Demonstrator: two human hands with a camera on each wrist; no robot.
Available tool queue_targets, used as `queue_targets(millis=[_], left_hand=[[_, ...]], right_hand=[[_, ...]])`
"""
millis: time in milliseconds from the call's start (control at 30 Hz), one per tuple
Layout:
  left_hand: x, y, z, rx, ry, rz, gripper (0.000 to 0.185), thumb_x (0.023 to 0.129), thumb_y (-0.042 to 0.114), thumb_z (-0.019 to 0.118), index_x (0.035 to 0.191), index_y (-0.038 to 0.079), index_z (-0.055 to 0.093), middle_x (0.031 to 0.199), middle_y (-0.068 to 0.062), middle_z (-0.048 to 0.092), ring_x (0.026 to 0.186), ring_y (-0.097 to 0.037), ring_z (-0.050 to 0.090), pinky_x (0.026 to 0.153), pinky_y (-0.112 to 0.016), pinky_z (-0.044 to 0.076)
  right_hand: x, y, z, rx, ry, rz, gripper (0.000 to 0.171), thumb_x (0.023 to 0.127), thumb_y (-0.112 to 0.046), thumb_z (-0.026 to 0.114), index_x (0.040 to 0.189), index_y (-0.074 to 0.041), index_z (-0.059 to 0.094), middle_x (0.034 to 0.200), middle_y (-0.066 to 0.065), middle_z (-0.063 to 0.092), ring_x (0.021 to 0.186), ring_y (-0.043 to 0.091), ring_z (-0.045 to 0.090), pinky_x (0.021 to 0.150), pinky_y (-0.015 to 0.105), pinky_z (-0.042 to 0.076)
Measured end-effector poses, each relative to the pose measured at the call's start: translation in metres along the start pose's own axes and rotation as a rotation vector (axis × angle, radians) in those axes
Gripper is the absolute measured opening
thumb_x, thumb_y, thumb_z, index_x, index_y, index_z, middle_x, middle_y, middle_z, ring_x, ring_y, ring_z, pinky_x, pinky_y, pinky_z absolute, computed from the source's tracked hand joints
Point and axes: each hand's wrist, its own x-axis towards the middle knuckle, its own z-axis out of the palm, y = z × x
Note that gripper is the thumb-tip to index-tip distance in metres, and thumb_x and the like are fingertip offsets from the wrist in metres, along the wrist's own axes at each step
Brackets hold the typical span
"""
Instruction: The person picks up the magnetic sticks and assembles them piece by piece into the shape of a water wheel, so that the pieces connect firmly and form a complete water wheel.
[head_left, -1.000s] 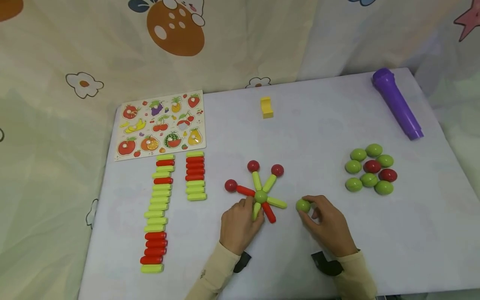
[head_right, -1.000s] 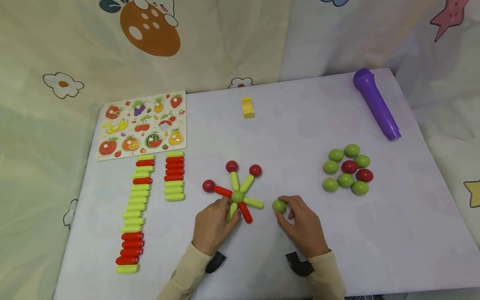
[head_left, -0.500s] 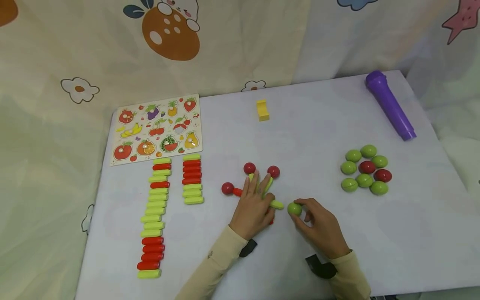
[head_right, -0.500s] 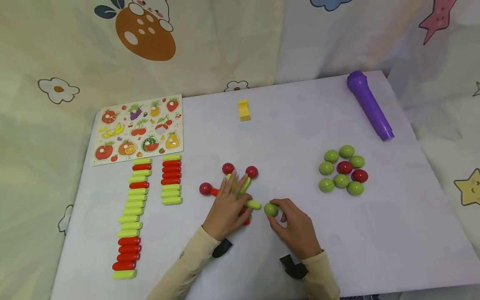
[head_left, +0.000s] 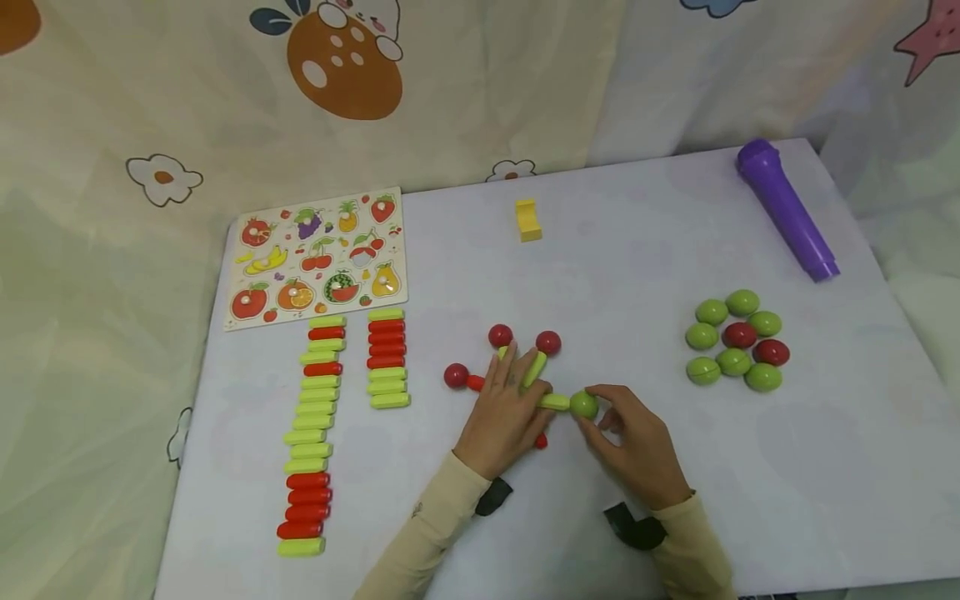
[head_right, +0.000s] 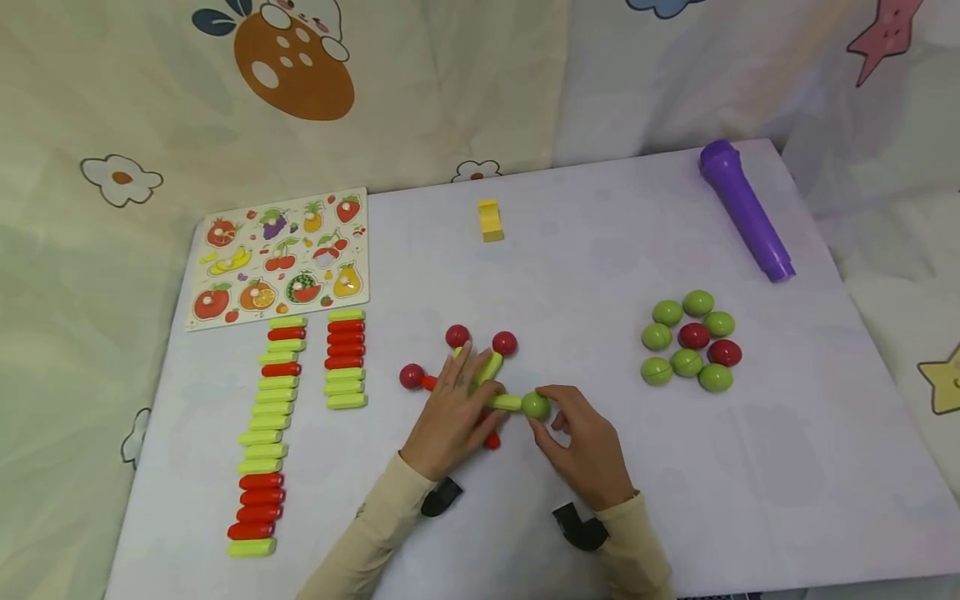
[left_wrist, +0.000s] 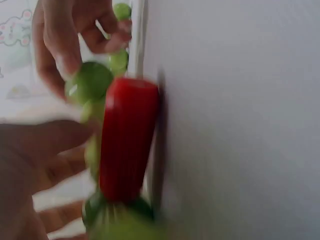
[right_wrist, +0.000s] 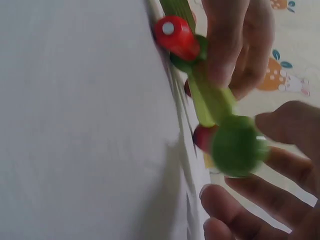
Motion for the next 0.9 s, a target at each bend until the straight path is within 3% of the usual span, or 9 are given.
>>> queue_targets(millis=[200, 367, 467, 600, 667, 767, 900], left_hand=[[-0.006, -0.020, -0.011, -0.102, -0.013, -0.011, 0.024, 0.092, 0.025, 0.063, 0.115, 0.020, 0.066, 0.141, -0.008, 0.048, 0.143, -0.032, 0.026, 0.115, -0.050, 0.018], [-0.009, -0.031, -0.019, -0.112, -0.063, -0.011, 0.026, 0.092, 0.024, 0.063, 0.117, 0.022, 0.067, 0.139, -0.007, 0.051, 0.141, -0.030, 0.030, 0.116, -0.049, 0.018], [-0.011, -0.034, -0.023, -0.098, -0.099, 0.010, 0.029, 0.090, 0.025, 0.064, 0.119, 0.023, 0.068, 0.140, -0.005, 0.052, 0.141, -0.030, 0.031, 0.115, -0.051, 0.018], [-0.014, -0.038, -0.025, -0.098, -0.110, 0.053, 0.030, 0.088, 0.022, 0.067, 0.118, 0.023, 0.069, 0.136, -0.002, 0.056, 0.139, -0.029, 0.034, 0.113, -0.055, 0.020], [-0.015, -0.040, -0.025, -0.107, -0.102, 0.069, 0.030, 0.088, 0.021, 0.069, 0.118, 0.023, 0.069, 0.134, 0.000, 0.058, 0.138, -0.029, 0.037, 0.113, -0.055, 0.021], [-0.015, -0.040, -0.025, -0.101, -0.072, 0.068, 0.030, 0.087, 0.021, 0.071, 0.117, 0.023, 0.070, 0.130, 0.000, 0.060, 0.132, -0.028, 0.043, 0.112, -0.055, 0.024], [-0.014, -0.037, -0.024, -0.008, -0.004, 0.002, 0.030, 0.086, 0.025, 0.072, 0.116, 0.025, 0.070, 0.120, -0.002, 0.064, 0.121, -0.027, 0.050, 0.110, -0.056, 0.027]], right_hand=[[-0.003, 0.011, -0.018, -0.050, 0.061, 0.128, 0.047, 0.079, -0.002, 0.075, 0.123, -0.009, 0.059, 0.108, 0.005, 0.063, 0.073, 0.007, 0.056, 0.066, 0.013, 0.046], [-0.004, 0.029, -0.038, -0.138, 0.237, 0.234, 0.037, 0.083, 0.000, 0.069, 0.118, -0.005, 0.061, 0.102, 0.010, 0.063, 0.071, 0.013, 0.055, 0.067, 0.005, 0.039], [-0.002, 0.037, -0.049, -0.252, 0.319, 0.289, 0.034, 0.083, -0.003, 0.068, 0.116, -0.001, 0.062, 0.101, 0.019, 0.057, 0.068, 0.025, 0.059, 0.058, 0.018, 0.042], [0.002, 0.041, -0.058, -0.354, 0.251, 0.391, 0.038, 0.084, -0.010, 0.067, 0.121, -0.001, 0.060, 0.112, 0.027, 0.050, 0.074, 0.040, 0.062, 0.047, 0.045, 0.043], [0.003, 0.040, -0.059, -0.355, 0.180, 0.425, 0.041, 0.084, -0.010, 0.067, 0.123, -0.002, 0.058, 0.115, 0.027, 0.049, 0.079, 0.043, 0.062, 0.051, 0.051, 0.045], [0.004, 0.038, -0.057, -0.327, 0.112, 0.417, 0.041, 0.085, -0.009, 0.067, 0.124, -0.002, 0.057, 0.114, 0.026, 0.052, 0.086, 0.042, 0.060, 0.061, 0.055, 0.047], [0.004, 0.035, -0.050, -0.281, 0.087, 0.385, 0.039, 0.085, -0.010, 0.070, 0.122, -0.003, 0.058, 0.109, 0.020, 0.058, 0.089, 0.035, 0.059, 0.066, 0.051, 0.046]])
